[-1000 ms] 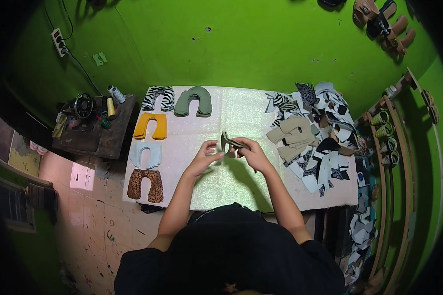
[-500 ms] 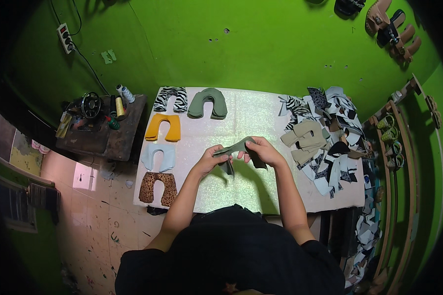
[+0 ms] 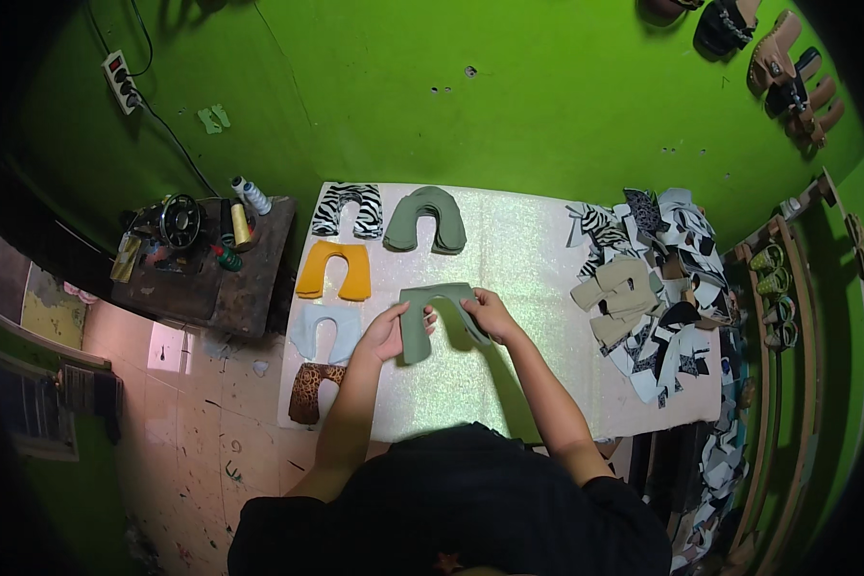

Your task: The recorder is sorting and inspecting various cut fabric and leather pieces of shoe uppers on a workbench.

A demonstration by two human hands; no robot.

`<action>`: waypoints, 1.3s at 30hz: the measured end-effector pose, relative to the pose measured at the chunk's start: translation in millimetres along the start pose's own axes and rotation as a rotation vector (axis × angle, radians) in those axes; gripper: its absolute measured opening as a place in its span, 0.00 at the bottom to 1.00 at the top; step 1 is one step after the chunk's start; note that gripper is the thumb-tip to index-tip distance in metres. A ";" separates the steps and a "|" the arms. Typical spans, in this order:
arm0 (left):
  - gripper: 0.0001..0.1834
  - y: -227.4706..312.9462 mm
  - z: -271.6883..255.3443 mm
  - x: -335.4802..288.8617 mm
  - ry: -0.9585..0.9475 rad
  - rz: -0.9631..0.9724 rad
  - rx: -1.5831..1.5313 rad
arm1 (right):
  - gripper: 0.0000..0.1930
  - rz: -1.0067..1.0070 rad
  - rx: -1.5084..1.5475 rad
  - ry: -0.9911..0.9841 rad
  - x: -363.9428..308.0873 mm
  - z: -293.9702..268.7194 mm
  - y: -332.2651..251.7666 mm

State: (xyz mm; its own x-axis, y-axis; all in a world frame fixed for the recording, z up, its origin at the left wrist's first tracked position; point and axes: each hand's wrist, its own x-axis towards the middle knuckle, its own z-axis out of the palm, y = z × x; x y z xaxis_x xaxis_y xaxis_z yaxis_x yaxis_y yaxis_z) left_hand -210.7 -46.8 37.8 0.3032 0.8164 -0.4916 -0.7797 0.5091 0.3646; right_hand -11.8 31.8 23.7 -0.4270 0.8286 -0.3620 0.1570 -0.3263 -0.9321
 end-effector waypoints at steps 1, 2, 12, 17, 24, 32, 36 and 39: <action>0.16 3.6 -0.7 1.6 -0.010 -0.023 -0.015 | 0.11 0.017 0.022 0.022 10.3 -2.3 -0.5; 0.16 8.4 -10.3 9.8 -0.012 -0.023 -0.014 | 0.11 0.016 0.023 0.024 21.9 -3.7 -0.6; 0.13 112.5 -13.9 116.0 0.228 0.326 0.804 | 0.17 -0.324 -0.355 0.471 128.2 3.0 -56.0; 0.18 135.8 -44.0 170.7 0.521 0.605 1.096 | 0.14 -0.426 -0.439 0.461 178.2 6.9 -48.3; 0.25 124.6 -40.1 172.1 0.622 0.674 1.269 | 0.18 -0.453 -0.609 0.496 188.6 2.0 -14.7; 0.21 110.2 -12.7 145.7 0.722 0.753 1.747 | 0.18 -0.421 -0.831 0.537 163.0 13.0 -36.5; 0.24 93.2 -15.7 139.7 0.613 0.839 1.904 | 0.18 -0.522 -1.050 0.542 146.6 24.9 -42.6; 0.41 75.6 -27.0 139.4 0.487 0.606 2.182 | 0.20 -0.567 -1.011 0.444 137.5 20.8 -18.0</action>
State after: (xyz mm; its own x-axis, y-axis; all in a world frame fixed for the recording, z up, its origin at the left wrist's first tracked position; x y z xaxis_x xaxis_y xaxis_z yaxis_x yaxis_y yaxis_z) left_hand -242.2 98.1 -24.5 -0.0212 0.9998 -0.0025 0.9435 0.0208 0.3308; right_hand -91.8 142.2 -9.1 -0.3513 0.8846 0.3067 0.7487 0.4621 -0.4752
